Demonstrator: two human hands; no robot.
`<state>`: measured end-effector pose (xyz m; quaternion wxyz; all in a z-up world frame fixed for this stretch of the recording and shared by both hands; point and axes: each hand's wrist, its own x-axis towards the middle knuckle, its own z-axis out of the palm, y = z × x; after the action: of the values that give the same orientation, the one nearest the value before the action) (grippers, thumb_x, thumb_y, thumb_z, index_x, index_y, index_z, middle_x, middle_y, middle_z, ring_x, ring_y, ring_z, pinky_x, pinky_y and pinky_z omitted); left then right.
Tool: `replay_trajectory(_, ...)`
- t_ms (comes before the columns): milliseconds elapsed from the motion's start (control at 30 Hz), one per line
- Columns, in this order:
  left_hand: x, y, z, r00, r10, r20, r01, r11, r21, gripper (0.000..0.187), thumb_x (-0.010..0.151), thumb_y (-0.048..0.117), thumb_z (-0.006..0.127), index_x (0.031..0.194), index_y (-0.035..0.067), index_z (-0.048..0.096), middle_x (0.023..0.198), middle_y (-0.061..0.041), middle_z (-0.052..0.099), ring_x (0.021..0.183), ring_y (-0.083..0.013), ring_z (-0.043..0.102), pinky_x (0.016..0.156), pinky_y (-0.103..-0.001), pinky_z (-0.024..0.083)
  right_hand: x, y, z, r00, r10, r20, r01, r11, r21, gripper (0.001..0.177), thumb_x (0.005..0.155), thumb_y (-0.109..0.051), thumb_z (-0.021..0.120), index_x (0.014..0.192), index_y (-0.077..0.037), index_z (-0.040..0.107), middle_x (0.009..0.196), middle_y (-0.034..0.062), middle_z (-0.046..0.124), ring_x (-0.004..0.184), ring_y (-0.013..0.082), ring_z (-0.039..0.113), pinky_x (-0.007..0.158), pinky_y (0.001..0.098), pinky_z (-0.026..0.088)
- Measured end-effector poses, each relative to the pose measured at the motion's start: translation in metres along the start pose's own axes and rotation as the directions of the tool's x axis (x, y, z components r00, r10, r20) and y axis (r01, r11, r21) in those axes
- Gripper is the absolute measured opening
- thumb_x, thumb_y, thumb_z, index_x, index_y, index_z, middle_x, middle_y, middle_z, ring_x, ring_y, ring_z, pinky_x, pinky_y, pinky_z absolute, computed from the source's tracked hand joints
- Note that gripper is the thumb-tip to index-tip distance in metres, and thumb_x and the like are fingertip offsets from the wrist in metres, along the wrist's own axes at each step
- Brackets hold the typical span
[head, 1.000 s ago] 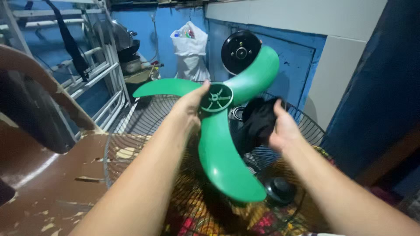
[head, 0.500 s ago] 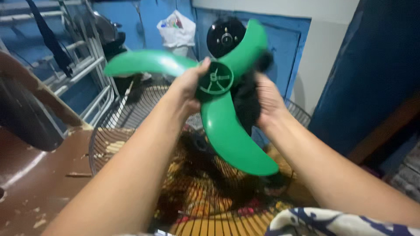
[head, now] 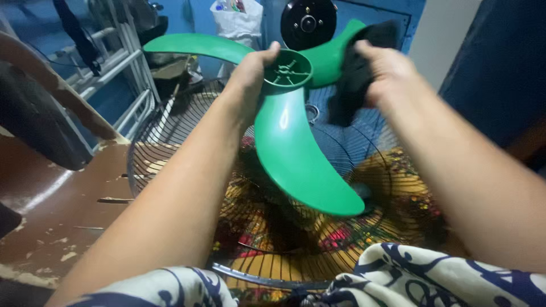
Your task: The person wipes a detached green fan blade with a black cloth, rotating it to clean both sides and the central hub. The blade is held over the fan's wire cage while the person sits on a mat.
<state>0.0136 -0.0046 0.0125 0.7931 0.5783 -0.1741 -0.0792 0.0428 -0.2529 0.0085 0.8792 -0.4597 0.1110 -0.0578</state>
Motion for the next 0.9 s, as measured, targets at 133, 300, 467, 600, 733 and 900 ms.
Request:
replay_trajectory(133, 0.007, -0.017, 0.003, 0.997, 0.022, -0.071, -0.028, 0.996, -0.079, 0.036, 0.103, 0.039, 0.053, 0.092, 0.008, 0.069, 0.084, -0.007, 0.073, 0.073, -0.0203, 0.069, 0.072, -0.037, 0.057, -0.034, 0.054, 0.018, 0.886, 0.108, 0.451, -0.214, 0.958, 0.189, 0.022, 0.098, -0.014, 0.074, 0.113, 0.001, 0.07, 0.112, 0.0179, 0.078, 0.106, 0.0302, 0.075, 0.108, 0.0516, 0.057)
replay_trajectory(300, -0.011, 0.002, -0.005, 0.998, -0.036, 0.057, 0.035, 0.999, 0.018, 0.039, 0.103, 0.041, 0.053, 0.092, 0.008, 0.07, 0.086, -0.006, 0.075, 0.075, -0.0174, 0.07, 0.074, -0.034, 0.058, -0.004, 0.006, -0.003, 0.981, 0.083, 0.176, -0.067, 0.993, -0.092, 0.027, 0.09, -0.026, 0.072, 0.109, -0.006, 0.071, 0.108, 0.0102, 0.08, 0.104, 0.0262, 0.078, 0.101, 0.0562, 0.055)
replay_trajectory(467, -0.035, 0.026, -0.005, 0.997, -0.025, 0.071, 0.014, 0.987, 0.159, 0.035, 0.101, 0.042, 0.059, 0.092, 0.01, 0.07, 0.087, -0.005, 0.074, 0.077, -0.0173, 0.07, 0.075, -0.034, 0.058, 0.023, -0.059, -0.054, 0.929, -0.338, -0.151, 0.326, 0.94, -0.098, 0.035, 0.091, -0.022, 0.075, 0.116, 0.001, 0.068, 0.112, 0.014, 0.079, 0.102, 0.03, 0.083, 0.095, 0.0478, 0.062)
replay_trajectory(600, -0.036, 0.022, 0.01, 0.998, -0.036, 0.043, 0.031, 0.992, 0.122, 0.033, 0.094, 0.041, 0.06, 0.093, 0.01, 0.072, 0.09, -0.007, 0.076, 0.08, -0.0172, 0.074, 0.079, -0.037, 0.063, -0.012, -0.055, -0.048, 0.652, -0.753, 0.086, 0.729, 0.592, -0.345, 0.035, 0.099, -0.035, 0.072, 0.122, -0.014, 0.058, 0.112, 0.0047, 0.071, 0.105, 0.0189, 0.072, 0.086, 0.0421, 0.061)
replay_trajectory(733, -0.039, 0.016, 0.026, 0.994, -0.078, 0.078, 0.071, 0.994, 0.079, 0.035, 0.089, 0.043, 0.068, 0.093, 0.009, 0.072, 0.089, -0.009, 0.075, 0.078, -0.0195, 0.074, 0.077, -0.039, 0.064, -0.054, 0.009, -0.011, -0.009, -0.601, 0.8, 0.815, -0.468, -0.342, 0.027, 0.1, -0.033, 0.065, 0.101, -0.006, 0.066, 0.092, 0.0125, 0.069, 0.089, 0.0304, 0.067, 0.078, 0.0488, 0.053)
replay_trajectory(900, -0.047, 0.013, 0.02, 0.987, -0.16, 0.017, 0.154, 0.97, 0.189, 0.035, 0.082, 0.039, 0.076, 0.098, 0.008, 0.074, 0.092, -0.009, 0.076, 0.076, -0.0216, 0.072, 0.076, -0.038, 0.061, -0.066, 0.018, -0.018, 0.525, -0.411, 0.745, 0.791, -0.086, -0.605, 0.049, 0.106, -0.044, 0.048, 0.096, -0.001, 0.068, 0.076, 0.0168, 0.068, 0.069, 0.0376, 0.067, 0.067, 0.049, 0.05)
